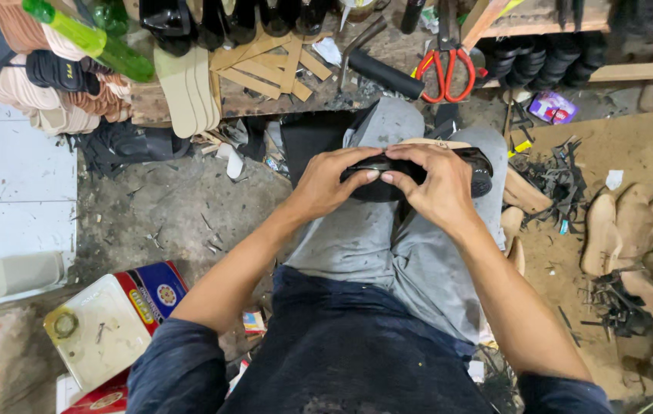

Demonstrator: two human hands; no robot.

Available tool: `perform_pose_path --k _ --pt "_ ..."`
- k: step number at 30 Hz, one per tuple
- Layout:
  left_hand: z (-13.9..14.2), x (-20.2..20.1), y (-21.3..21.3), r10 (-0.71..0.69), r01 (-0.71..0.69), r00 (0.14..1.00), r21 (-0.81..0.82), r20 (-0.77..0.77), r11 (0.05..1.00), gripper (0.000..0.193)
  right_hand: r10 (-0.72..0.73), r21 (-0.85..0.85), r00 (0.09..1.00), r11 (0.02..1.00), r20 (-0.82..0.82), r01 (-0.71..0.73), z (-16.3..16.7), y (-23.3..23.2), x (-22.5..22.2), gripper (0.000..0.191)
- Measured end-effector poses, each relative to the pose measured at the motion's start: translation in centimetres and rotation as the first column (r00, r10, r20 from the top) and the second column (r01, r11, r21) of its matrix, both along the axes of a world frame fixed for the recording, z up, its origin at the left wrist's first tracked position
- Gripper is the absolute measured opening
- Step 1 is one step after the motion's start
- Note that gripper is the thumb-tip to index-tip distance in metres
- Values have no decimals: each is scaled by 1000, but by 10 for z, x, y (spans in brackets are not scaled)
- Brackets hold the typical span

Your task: The person attaches a new sole to a high-heeled shoe using a wooden shoe last and a curved metal tool. They press the sole onto the shoe, then use the tool to hammer and secure the sole along the edges. The process is repeated for a second shoe.

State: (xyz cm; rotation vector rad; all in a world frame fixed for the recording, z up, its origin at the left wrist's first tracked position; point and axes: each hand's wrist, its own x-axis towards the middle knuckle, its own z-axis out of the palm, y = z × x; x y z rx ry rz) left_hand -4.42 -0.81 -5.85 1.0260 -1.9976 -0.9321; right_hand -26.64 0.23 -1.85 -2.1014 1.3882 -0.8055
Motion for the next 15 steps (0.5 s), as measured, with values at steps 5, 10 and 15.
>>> perform_pose_path --k 5,10,15 --pt "1 20 -1 -59 84 982 138 -178 987 41 93 -209 979 969 -179 -131 19 1 -42 62" --pt "-7 20 3 10 17 979 131 -202 991 32 58 5 990 998 -131 -58 12 -2 -79 56" --pt "-13 17 -7 22 21 978 204 -207 979 30 54 152 980 988 -190 -25 12 -13 -89 56"
